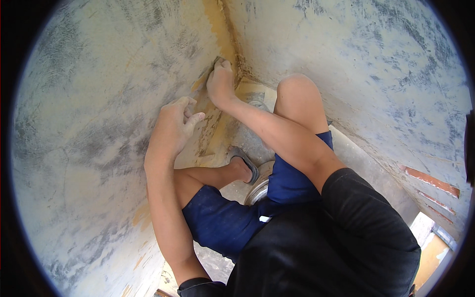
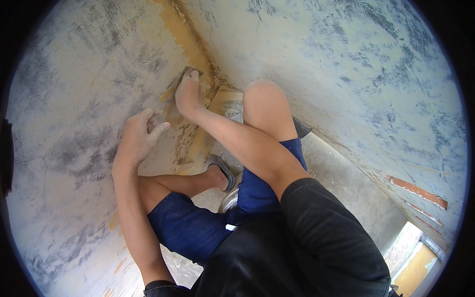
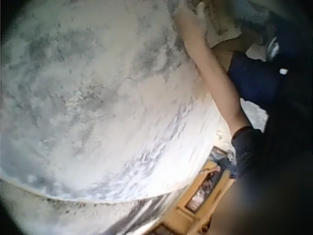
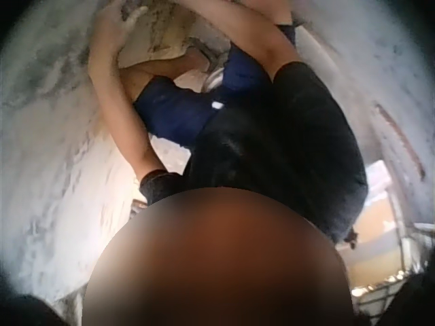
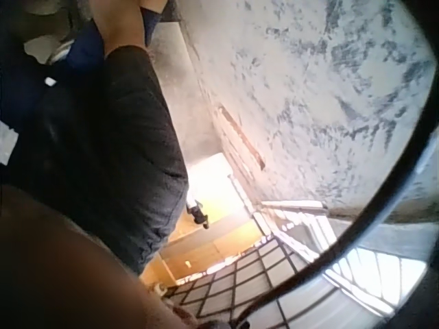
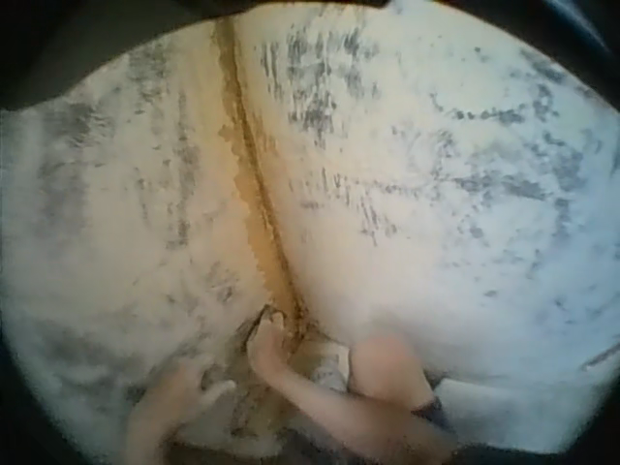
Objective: Patching and scraping a wall corner using a putty knife.
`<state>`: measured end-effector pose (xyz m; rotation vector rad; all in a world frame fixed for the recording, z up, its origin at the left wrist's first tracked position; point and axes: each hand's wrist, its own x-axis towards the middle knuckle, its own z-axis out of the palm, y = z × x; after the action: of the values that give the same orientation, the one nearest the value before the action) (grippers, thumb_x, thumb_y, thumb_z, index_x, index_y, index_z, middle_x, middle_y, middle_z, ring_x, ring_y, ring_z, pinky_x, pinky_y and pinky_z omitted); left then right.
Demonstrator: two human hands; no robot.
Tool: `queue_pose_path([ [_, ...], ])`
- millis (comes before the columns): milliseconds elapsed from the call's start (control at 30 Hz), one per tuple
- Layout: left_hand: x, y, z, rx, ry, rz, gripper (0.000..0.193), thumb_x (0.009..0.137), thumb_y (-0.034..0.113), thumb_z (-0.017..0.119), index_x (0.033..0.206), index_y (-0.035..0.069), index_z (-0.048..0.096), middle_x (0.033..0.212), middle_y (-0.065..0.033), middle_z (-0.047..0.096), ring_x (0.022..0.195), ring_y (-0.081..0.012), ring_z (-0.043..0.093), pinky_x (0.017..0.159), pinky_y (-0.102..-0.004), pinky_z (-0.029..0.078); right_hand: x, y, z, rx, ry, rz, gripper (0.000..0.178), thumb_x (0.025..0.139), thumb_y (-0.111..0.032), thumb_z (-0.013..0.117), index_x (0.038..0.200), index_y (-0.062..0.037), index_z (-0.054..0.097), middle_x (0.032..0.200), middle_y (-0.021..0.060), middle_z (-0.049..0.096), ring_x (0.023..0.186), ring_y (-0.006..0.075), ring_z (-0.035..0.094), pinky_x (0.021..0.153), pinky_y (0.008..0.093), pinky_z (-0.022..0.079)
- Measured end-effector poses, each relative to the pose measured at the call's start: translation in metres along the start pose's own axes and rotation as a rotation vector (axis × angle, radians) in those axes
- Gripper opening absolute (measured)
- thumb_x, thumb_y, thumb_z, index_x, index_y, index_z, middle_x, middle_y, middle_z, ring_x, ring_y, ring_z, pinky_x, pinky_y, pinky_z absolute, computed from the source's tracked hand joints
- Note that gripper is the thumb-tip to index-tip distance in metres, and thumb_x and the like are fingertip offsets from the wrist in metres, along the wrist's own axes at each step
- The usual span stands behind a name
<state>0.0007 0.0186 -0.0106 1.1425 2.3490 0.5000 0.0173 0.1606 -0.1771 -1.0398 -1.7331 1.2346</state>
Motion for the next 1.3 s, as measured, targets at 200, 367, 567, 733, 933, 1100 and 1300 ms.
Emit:
queue_pose_path([
  [200, 0.003, 0.000, 0.001, 0.010, 0.024, 0.042, 0.040, 0.086, 0.019, 0.080, 0.115, -0.007, 0.067, 0.080, -0.0135, 0.061, 0.071, -0.0224, 0.056, 0.071, -0.0378, 0.050, -0.001, 0.002, -0.005, -0.122, -0.074, -0.064, 0.023, 0.091, 0.004, 0.050, 0.106, 0.0149, 0.063, 0.114, 0.0341, 0.059, 0.107, 0.0480, 0.059, 0.094, 0.0497, 0.048],
  [367, 0.001, -0.002, 0.001, 0.023, 0.034, 0.044, 0.041, 0.086, 0.020, 0.080, 0.115, -0.006, 0.067, 0.079, -0.0137, 0.061, 0.072, -0.0232, 0.056, 0.072, -0.0379, 0.050, -0.004, 0.003, 0.000, -0.122, -0.049, -0.029, 0.022, 0.091, 0.003, 0.050, 0.103, 0.0139, 0.064, 0.114, 0.0345, 0.060, 0.104, 0.0487, 0.060, 0.094, 0.0501, 0.048],
  [567, 0.011, 0.002, 0.008, 0.026, 0.016, 0.073, 0.041, 0.086, 0.020, 0.080, 0.116, -0.006, 0.067, 0.079, -0.0138, 0.061, 0.072, -0.0233, 0.056, 0.072, -0.0381, 0.050, 0.035, 0.044, -0.003, -0.228, -0.020, 0.026, 0.022, 0.090, -0.001, 0.053, 0.099, 0.0131, 0.066, 0.110, 0.0348, 0.061, 0.099, 0.0502, 0.062, 0.091, 0.0540, 0.049],
  [733, 0.000, -0.001, 0.000, 0.024, 0.014, 0.005, 0.040, 0.087, 0.016, 0.078, 0.117, -0.007, 0.067, 0.084, -0.0179, 0.065, 0.075, -0.0279, 0.060, 0.074, -0.0415, 0.051, -0.012, 0.000, 0.007, -0.167, 0.015, -0.162, 0.024, 0.090, -0.001, 0.052, 0.103, 0.0139, 0.065, 0.108, 0.0365, 0.061, 0.099, 0.0511, 0.061, 0.092, 0.0531, 0.048],
  [933, 0.005, 0.006, 0.001, 0.024, 0.000, 0.012, 0.040, 0.087, 0.016, 0.078, 0.118, -0.007, 0.067, 0.084, -0.0173, 0.065, 0.075, -0.0270, 0.060, 0.074, -0.0413, 0.050, 0.010, 0.008, -0.007, -0.103, -0.038, 0.010, 0.026, 0.091, 0.001, 0.050, 0.107, 0.0146, 0.065, 0.108, 0.0356, 0.061, 0.104, 0.0505, 0.060, 0.094, 0.0514, 0.049],
  [1100, 0.004, 0.001, 0.001, 0.026, 0.019, 0.027, 0.041, 0.086, 0.020, 0.080, 0.114, -0.007, 0.067, 0.078, -0.0140, 0.061, 0.071, -0.0224, 0.056, 0.071, -0.0376, 0.050, 0.006, 0.002, -0.011, -0.121, -0.089, -0.061, 0.026, 0.091, 0.003, 0.050, 0.109, 0.0162, 0.063, 0.115, 0.0362, 0.058, 0.110, 0.0498, 0.058, 0.098, 0.0508, 0.047],
  [1300, 0.001, -0.001, -0.001, 0.011, 0.031, 0.032, 0.041, 0.087, 0.020, 0.079, 0.116, -0.006, 0.067, 0.078, -0.0136, 0.060, 0.071, -0.0222, 0.055, 0.071, -0.0374, 0.049, -0.007, -0.004, -0.005, -0.088, -0.094, -0.074, 0.025, 0.091, 0.003, 0.049, 0.106, 0.0158, 0.064, 0.115, 0.0359, 0.059, 0.110, 0.0503, 0.058, 0.097, 0.0508, 0.048],
])
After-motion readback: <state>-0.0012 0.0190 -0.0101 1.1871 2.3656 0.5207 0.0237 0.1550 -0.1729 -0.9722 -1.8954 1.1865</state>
